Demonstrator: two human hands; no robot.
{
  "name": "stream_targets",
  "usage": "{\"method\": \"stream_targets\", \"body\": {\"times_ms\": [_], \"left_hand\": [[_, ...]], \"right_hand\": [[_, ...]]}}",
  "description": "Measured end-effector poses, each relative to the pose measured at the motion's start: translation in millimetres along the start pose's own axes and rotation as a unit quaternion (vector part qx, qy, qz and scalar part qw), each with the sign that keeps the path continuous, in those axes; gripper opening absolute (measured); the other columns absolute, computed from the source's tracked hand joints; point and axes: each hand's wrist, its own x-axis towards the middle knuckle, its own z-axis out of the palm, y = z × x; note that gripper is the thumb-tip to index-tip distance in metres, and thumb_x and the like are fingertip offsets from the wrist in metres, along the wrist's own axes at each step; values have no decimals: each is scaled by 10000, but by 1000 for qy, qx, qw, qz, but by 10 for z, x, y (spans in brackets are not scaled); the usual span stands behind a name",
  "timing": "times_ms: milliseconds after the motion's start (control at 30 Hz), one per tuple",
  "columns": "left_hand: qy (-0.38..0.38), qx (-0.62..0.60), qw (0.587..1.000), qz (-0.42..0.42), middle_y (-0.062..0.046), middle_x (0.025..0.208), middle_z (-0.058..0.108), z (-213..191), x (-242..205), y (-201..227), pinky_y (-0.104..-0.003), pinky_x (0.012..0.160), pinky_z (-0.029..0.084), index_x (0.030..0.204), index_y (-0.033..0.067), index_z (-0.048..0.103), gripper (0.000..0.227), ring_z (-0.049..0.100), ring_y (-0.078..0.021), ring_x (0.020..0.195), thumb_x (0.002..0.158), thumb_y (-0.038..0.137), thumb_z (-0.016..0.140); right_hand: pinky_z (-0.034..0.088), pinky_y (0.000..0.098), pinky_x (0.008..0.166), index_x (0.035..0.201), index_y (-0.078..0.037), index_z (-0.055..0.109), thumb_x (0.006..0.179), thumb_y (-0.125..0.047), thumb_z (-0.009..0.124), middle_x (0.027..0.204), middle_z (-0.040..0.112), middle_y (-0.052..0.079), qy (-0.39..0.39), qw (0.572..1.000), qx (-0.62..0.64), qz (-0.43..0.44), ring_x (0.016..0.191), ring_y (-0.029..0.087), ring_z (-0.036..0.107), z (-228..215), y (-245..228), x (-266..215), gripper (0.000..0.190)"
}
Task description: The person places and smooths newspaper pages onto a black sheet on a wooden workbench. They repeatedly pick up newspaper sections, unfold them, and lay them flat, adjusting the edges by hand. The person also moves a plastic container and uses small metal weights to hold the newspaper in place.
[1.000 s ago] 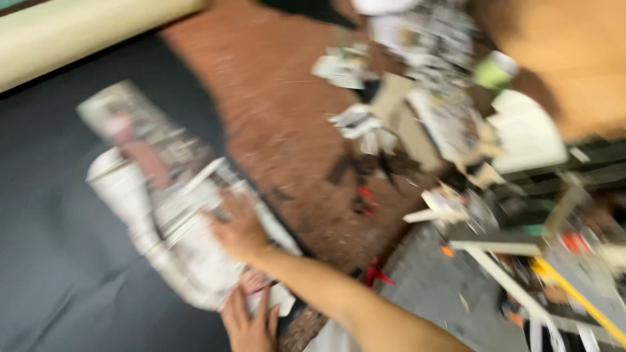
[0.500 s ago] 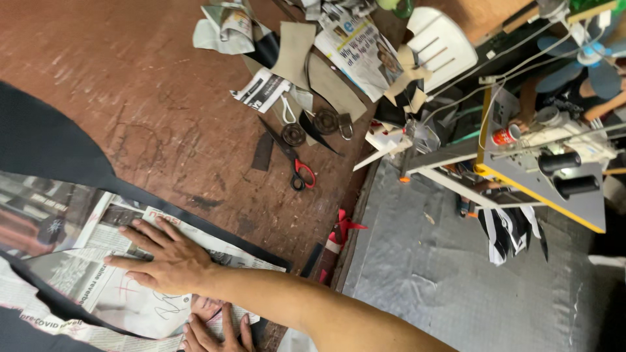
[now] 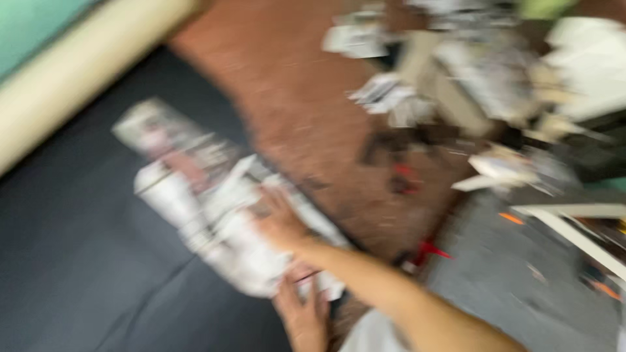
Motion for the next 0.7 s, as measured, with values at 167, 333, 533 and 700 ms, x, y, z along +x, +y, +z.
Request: {"method": "stream_targets", "body": {"times_ms": [167, 333, 533, 700], "left_hand": [[-69, 9, 997, -32, -363, 1535, 305, -233, 81, 209, -635, 1123, 248, 1458, 145, 548, 570, 294, -556, 1373, 931, 309, 691], [-68, 6, 997, -29, -371, 1573, 267, -286, 89, 185, -623, 1171, 183, 1517, 171, 533, 564, 235, -536, 1450, 994, 348, 648], [-65, 8, 997, -26, -366, 1575, 257, -232, 78, 165, -623, 1180, 156, 1516, 183, 530, 563, 228, -531, 1452, 993, 355, 648], [-68, 3, 997, -28, -361, 1584, 256, -246, 63, 192, -620, 1185, 156, 1519, 180, 530, 562, 223, -526, 1463, 993, 340, 647]], "right_hand": [[241, 658, 1177, 1410, -229, 623, 936, -264, 651, 1557, 429, 247, 5, 1000, -26, -9, 1457, 448, 361, -42, 32, 13, 475], [187, 595, 1224, 1477, -281, 556, 978, -328, 576, 1589, 391, 224, -27, 998, -60, -12, 1496, 418, 319, -158, -143, 172, 502], [164, 571, 1238, 1498, -294, 523, 995, -336, 544, 1602, 376, 224, -34, 997, -75, -10, 1504, 410, 299, -83, -81, 118, 506], [169, 568, 1247, 1498, -290, 525, 1010, -342, 539, 1603, 378, 227, -33, 997, -69, -10, 1506, 406, 303, -120, -41, 80, 491]]}}
